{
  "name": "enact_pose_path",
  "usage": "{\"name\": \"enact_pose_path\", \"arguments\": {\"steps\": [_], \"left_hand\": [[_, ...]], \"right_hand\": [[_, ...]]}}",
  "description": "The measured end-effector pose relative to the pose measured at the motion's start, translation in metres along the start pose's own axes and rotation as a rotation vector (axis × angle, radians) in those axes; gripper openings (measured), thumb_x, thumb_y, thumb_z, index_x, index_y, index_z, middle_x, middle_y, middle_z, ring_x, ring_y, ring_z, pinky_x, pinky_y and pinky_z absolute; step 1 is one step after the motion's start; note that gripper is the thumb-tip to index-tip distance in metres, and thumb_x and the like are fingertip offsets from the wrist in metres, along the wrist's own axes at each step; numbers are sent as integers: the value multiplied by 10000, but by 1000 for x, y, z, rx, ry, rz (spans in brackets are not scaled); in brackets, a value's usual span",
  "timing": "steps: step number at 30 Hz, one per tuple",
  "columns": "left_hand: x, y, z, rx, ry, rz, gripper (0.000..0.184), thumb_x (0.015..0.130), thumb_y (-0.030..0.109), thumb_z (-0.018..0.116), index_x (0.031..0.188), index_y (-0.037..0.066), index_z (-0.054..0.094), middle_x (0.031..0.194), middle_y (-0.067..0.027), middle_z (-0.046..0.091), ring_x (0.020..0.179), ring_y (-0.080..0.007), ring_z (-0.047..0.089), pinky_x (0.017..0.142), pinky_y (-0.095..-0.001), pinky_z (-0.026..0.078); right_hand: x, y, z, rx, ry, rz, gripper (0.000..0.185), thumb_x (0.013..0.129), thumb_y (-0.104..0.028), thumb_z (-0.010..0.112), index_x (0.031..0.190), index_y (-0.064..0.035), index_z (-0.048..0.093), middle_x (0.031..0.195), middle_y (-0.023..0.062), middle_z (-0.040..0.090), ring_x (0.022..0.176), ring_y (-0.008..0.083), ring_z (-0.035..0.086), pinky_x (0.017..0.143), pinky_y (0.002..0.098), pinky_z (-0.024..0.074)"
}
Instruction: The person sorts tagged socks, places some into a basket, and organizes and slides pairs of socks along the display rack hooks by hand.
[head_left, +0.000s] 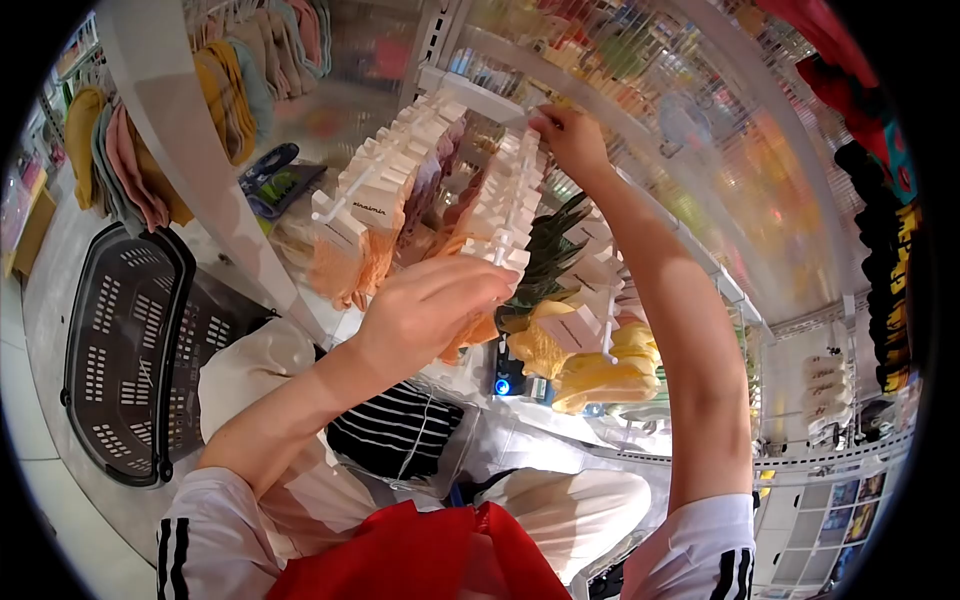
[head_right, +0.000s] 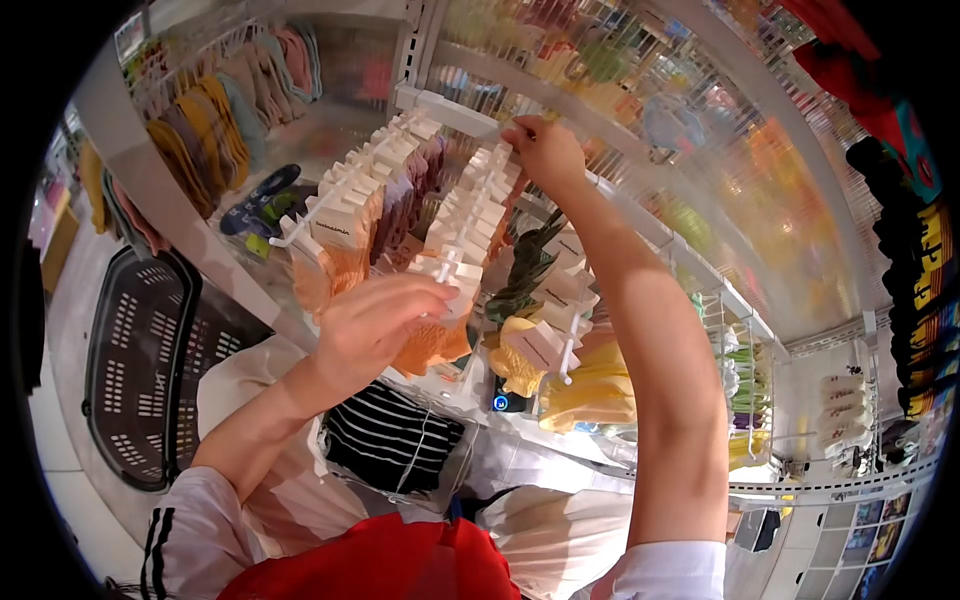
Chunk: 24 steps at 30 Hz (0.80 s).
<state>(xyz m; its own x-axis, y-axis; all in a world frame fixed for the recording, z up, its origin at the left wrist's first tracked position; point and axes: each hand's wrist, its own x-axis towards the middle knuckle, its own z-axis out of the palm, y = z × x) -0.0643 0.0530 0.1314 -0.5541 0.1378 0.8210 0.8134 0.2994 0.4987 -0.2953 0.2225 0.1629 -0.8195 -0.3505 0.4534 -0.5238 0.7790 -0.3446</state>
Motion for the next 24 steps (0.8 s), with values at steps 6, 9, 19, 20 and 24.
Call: {"name": "enact_pose_path", "arguments": {"steps": [6,9,19,20,24], "left_hand": [[5,1,-6,-19,23,-49,188,671,-117,548,832,-25,575,895,-129,638,801,-270,621,706,-319,496],[-1,-5,-5,0,17,22,167,694,-97,561,841,-20,572,894,-139,637,801,-273,622,700,-319,499],[-7,-11,0,-27,28,58,82,745,1,587,821,-23,572,907,-150,636,811,-282,624,695,-339,507],[-8,-12,1,-26,26,56,79,742,0,587,817,-23,574,908,-151,635,809,-281,624,693,-338,507],[-9,-12,1,23,-1,70,86,720,0,602,799,-24,580,911,-148,637,799,-272,625,684,-335,507]], "right_hand": [[11,-10,1,78,-104,36,263,785,-262,605,944,-54,630,731,129,624,674,268,605,622,347,458],[9,-12,-2,31,-103,18,260,781,-255,608,937,-47,631,711,136,615,665,258,605,609,346,451],[10,-9,-9,-20,-143,11,250,773,-262,617,924,-65,647,711,138,618,659,280,597,603,353,447],[10,-8,-10,-28,-145,-1,252,772,-264,617,923,-64,648,715,137,620,664,280,599,605,354,449],[8,-8,-13,-88,-193,-32,295,797,-271,600,974,-36,619,749,142,624,655,245,593,630,335,449]]}}
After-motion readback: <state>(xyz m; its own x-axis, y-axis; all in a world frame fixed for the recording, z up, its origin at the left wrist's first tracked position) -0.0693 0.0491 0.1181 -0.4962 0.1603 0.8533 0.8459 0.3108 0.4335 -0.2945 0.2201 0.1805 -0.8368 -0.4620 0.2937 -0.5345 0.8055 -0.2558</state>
